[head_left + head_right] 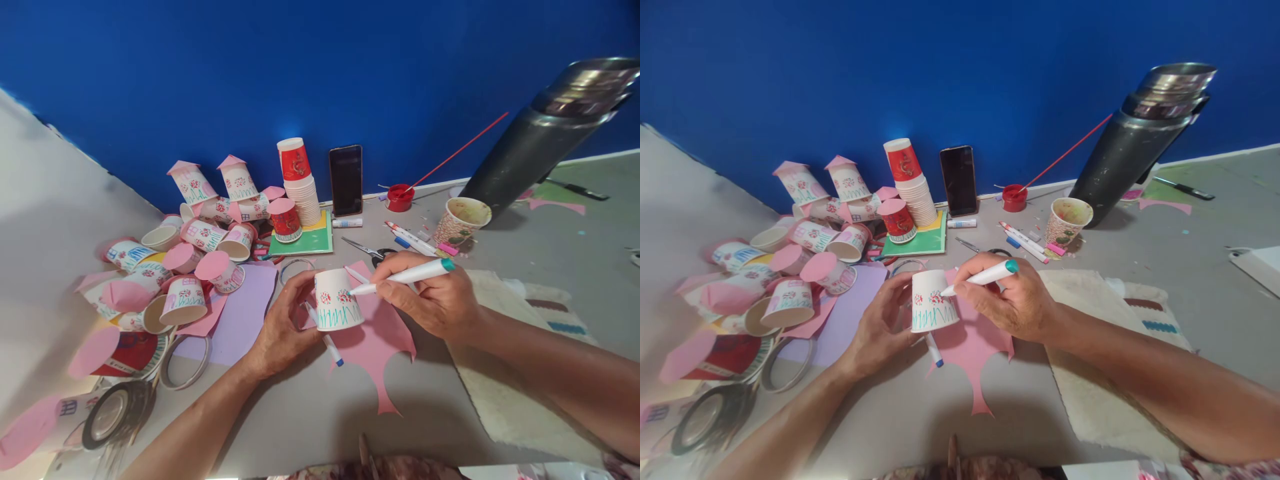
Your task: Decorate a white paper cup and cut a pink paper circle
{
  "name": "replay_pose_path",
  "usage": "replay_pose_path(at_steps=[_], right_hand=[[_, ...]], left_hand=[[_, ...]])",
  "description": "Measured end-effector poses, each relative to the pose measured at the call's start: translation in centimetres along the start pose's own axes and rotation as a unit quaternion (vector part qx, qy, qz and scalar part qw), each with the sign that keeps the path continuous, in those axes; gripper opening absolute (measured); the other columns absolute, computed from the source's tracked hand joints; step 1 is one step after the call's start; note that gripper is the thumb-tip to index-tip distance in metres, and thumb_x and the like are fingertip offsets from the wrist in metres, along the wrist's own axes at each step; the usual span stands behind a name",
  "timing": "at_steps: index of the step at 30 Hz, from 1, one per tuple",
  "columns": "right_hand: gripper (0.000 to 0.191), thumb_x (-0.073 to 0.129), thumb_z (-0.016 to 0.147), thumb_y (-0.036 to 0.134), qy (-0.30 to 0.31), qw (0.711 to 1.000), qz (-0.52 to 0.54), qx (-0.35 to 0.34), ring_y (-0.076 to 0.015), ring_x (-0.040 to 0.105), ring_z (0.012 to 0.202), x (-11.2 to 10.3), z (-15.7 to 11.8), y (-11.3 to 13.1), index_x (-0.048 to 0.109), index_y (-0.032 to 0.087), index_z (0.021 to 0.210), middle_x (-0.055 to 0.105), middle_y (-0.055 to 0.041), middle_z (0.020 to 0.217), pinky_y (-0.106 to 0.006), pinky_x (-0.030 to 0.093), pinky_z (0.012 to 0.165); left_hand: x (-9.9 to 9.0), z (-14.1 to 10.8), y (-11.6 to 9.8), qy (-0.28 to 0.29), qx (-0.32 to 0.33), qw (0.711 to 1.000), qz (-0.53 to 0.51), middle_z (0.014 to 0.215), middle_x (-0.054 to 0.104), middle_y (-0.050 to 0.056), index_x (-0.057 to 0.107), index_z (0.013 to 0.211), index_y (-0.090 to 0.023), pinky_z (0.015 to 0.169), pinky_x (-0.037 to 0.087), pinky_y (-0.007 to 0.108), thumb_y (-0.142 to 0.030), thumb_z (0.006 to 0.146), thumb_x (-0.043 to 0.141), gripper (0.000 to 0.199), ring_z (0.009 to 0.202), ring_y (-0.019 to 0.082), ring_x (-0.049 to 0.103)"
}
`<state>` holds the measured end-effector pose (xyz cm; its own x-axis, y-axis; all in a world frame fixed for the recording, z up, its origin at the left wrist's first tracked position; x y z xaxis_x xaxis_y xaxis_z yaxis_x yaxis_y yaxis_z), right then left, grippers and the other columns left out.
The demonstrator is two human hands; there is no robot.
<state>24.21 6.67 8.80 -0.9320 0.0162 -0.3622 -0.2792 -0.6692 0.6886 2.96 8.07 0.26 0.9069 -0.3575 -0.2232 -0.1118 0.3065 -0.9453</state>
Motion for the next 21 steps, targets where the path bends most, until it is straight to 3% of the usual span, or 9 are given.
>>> replay_pose_path(at_steps=[5,12,14,15,19,21], right_hand=[[0.011,0.064,0.104,0.027,-0.041,0.998,0.038,0.025,-0.0118,0.064,0.057,-0.6,-0.2,-1.0,0.074,0.023,0.106,0.075,0.0008,0.077,-0.026,0.052,0.054],[0.028,0.052,0.111,0.033,0.0,0.997,0.047,0.053,-0.0111,0.065,0.058,0.7,-0.3,-3.1,0.067,0.026,0.134,0.082,-0.0031,0.094,-0.027,0.06,0.062],[0.03,0.058,0.109,0.039,0.015,0.997,0.039,0.072,-0.0135,0.07,0.067,0.9,-0.3,-3.9,0.066,0.027,0.135,0.081,-0.0053,0.102,-0.028,0.062,0.067],[0.037,0.067,0.104,0.044,0.03,0.995,0.037,0.082,-0.0161,0.072,0.075,1.1,-0.4,-4.2,0.066,0.027,0.136,0.081,-0.0069,0.107,-0.029,0.063,0.068],[0.096,0.092,0.069,0.067,0.097,0.991,0.047,0.082,-0.0303,0.073,0.111,2.7,-0.8,-4.9,0.056,0.03,0.15,0.071,-0.0138,0.135,-0.04,0.065,0.081],[0.103,0.092,0.068,0.068,0.113,0.99,0.053,0.063,-0.0345,0.069,0.123,3.3,-1.0,-4.8,0.052,0.029,0.154,0.067,-0.0159,0.143,-0.047,0.063,0.092]], left_hand=[[-0.4,0.2,0.1,-0.018,-0.01,0.999,-0.046,0.155,0.056,0.01,0.054,0.145,-0.033,0.127,0.043,0.05,-0.026,0.08,0.091,0.075,0.148,0.031,0.053],[-0.2,0.4,-0.9,-0.014,-0.018,0.991,-0.133,0.15,0.061,0.013,0.054,0.143,-0.031,0.12,0.048,0.051,-0.035,0.077,0.095,0.078,0.145,0.035,0.055],[-0.3,0.3,-0.8,-0.017,-0.034,0.989,-0.144,0.15,0.061,0.014,0.052,0.143,-0.031,0.117,0.051,0.052,-0.039,0.075,0.096,0.081,0.144,0.036,0.056],[-0.2,0.3,-0.7,-0.019,-0.039,0.988,-0.148,0.15,0.06,0.014,0.052,0.143,-0.031,0.115,0.052,0.052,-0.04,0.075,0.096,0.082,0.143,0.036,0.057],[0.4,0.2,-0.9,-0.01,-0.036,0.985,-0.169,0.149,0.061,0.013,0.052,0.142,-0.032,0.112,0.054,0.05,-0.04,0.072,0.098,0.084,0.14,0.036,0.059],[0.8,0.2,-0.9,-0.002,-0.034,0.986,-0.165,0.146,0.062,0.013,0.052,0.142,-0.031,0.111,0.055,0.05,-0.04,0.072,0.098,0.085,0.138,0.035,0.06]])
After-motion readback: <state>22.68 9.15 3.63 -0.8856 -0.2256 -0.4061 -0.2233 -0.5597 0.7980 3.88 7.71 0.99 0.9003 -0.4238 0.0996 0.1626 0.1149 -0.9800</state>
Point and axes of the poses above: each hand's wrist, its own z-axis towards the middle knuckle, its own x-axis out of the palm, y = z × x, the point moved 9 cm from there along z, towards the middle knuckle
